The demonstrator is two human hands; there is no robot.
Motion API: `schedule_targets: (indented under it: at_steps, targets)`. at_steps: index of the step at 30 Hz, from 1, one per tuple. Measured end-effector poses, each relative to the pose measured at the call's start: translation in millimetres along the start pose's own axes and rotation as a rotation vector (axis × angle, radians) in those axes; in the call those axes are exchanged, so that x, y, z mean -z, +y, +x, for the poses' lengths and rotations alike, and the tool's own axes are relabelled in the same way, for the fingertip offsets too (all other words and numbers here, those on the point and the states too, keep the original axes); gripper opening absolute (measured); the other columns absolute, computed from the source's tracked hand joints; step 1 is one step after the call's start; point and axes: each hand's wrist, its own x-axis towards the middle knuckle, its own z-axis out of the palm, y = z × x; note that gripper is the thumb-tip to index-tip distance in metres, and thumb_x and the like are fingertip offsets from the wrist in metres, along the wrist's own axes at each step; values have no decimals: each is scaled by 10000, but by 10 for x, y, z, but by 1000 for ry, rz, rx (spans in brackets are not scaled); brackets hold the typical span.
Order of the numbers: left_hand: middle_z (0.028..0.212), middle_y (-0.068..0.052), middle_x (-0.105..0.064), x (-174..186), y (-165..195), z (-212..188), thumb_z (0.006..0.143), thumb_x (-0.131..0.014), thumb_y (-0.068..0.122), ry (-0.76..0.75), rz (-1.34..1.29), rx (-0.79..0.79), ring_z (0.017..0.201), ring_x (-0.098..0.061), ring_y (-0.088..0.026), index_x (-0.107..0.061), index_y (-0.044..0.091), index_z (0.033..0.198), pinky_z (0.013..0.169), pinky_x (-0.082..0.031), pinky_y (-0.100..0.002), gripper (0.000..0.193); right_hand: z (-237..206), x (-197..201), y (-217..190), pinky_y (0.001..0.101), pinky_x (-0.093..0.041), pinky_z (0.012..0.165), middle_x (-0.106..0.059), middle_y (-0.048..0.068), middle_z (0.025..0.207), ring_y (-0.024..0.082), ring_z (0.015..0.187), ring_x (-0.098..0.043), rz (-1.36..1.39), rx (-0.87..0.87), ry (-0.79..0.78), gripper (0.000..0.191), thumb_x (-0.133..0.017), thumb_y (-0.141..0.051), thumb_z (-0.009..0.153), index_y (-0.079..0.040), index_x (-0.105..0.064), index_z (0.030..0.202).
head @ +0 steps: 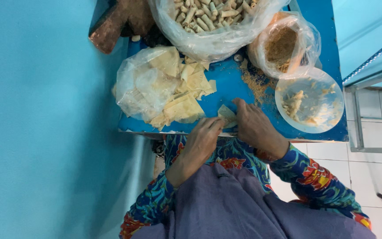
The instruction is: The person sits on the floor at a low blue table and rolls flat pastry wrapper pieces by hand into tight cylinders, placing each finished roll into a large plastic bag filled with similar rolls. They repeatedly take a flat piece, roll it between their fingers, and set the completed roll with the others.
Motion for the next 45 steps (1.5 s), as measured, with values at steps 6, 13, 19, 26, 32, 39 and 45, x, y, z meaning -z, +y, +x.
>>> schedule_targets:
  at_steps: [6,13,19,26,32,39,45]
  targets:
    - [1214,-143,-687,-36,-137,-7,887,-666,-47,-6,62,-81,1130,-642,-306,-684,-15,1198,959,-548,-398,313,-29,178,-38,499,-524,760,-640,250,998,426,893,-669,288,-73,-69,488,-517,51,924,14,-361,1385]
    - [1152,-144,-687,-107,-257,-19,860,-686,-42,44,186,-244,1071,-642,-285,-659,-13,1155,926,-557,-387,298,-16,222,-147,453,-575,710,-719,185,1054,381,934,-738,308,62,-54,516,-551,65,913,-1,-361,1388]
    - [985,-119,-679,-128,-265,86,897,-663,-30,75,139,-152,936,-639,-291,-676,3,1104,823,-544,-411,209,-42,191,-181,476,-566,687,-730,221,1019,416,884,-718,241,274,-30,691,-735,-49,801,22,-405,1404]
    - [990,-135,-645,-110,-195,150,870,-661,-13,97,191,-169,952,-616,-307,-649,-8,1137,821,-540,-411,267,229,67,-39,469,-559,689,-742,170,965,380,882,-740,331,81,-129,613,-689,-52,898,-71,-416,1447]
    - [1056,-120,-622,-95,-216,92,840,-684,7,59,275,-250,1015,-593,-290,-621,-3,1119,879,-534,-404,286,18,-37,30,486,-571,686,-698,253,1069,436,908,-708,146,206,24,668,-672,-24,847,-41,-393,1454]
    - [950,-152,-615,-159,-303,329,937,-711,89,-82,142,28,927,-569,-319,-702,2,945,833,-497,-448,88,118,-3,17,477,-565,647,-728,189,980,389,866,-733,210,15,-104,545,-676,-63,935,-68,-417,1415]
    - [863,-158,-687,-16,-439,557,935,-686,101,-190,-23,67,861,-664,-323,-722,14,899,748,-537,-478,100,399,85,150,439,-581,689,-738,156,853,343,796,-763,500,20,-212,600,-653,42,885,-77,-407,1419]
